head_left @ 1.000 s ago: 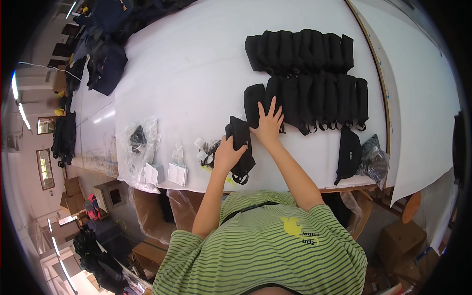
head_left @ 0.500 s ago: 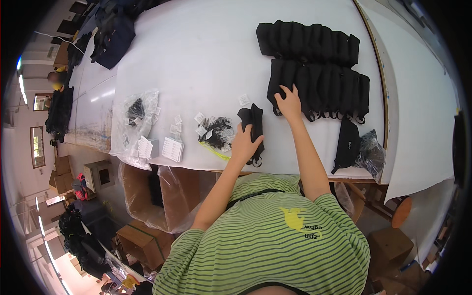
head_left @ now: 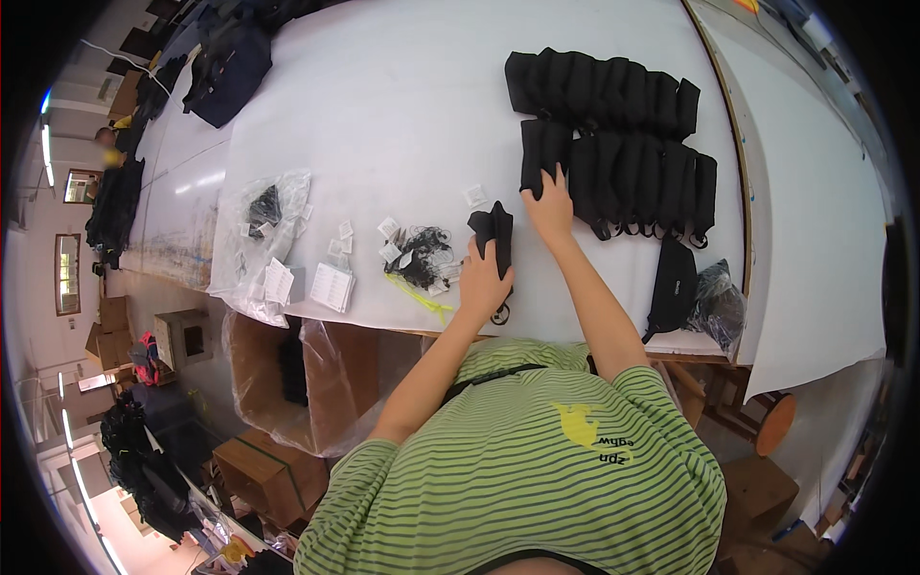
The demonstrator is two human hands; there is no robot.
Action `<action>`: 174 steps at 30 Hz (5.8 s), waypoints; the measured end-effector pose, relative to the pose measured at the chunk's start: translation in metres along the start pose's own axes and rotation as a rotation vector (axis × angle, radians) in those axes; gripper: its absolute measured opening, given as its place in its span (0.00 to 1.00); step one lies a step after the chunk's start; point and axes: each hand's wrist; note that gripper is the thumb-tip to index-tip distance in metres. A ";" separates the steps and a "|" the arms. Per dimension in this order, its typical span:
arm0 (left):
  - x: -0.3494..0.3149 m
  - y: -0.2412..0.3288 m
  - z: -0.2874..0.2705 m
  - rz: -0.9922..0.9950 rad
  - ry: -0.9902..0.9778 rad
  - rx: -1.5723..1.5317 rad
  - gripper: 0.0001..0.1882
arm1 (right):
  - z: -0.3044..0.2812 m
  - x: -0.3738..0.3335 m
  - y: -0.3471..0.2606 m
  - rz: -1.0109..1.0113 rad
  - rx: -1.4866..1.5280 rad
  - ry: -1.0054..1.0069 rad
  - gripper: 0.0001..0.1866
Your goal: Packing black pouches and silica gel packets into a cardboard box on a production line.
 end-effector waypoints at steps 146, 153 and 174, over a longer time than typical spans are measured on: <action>0.022 0.048 0.006 -0.319 -0.154 -0.073 0.73 | -0.081 -0.134 0.064 0.092 0.687 -0.292 0.50; 0.021 0.045 0.003 -0.343 -0.122 -0.072 0.72 | -0.118 -0.037 0.105 -0.103 0.115 0.219 0.32; 0.020 0.046 0.008 -0.314 -0.096 -0.021 0.71 | -0.151 -0.105 0.053 0.049 -0.071 -0.047 0.29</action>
Point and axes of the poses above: each hand's wrist, its own x-axis towards the middle knuckle, its own z-axis out of the palm, y = z × x, and after that the axes turned 12 degrees about y, right-handed
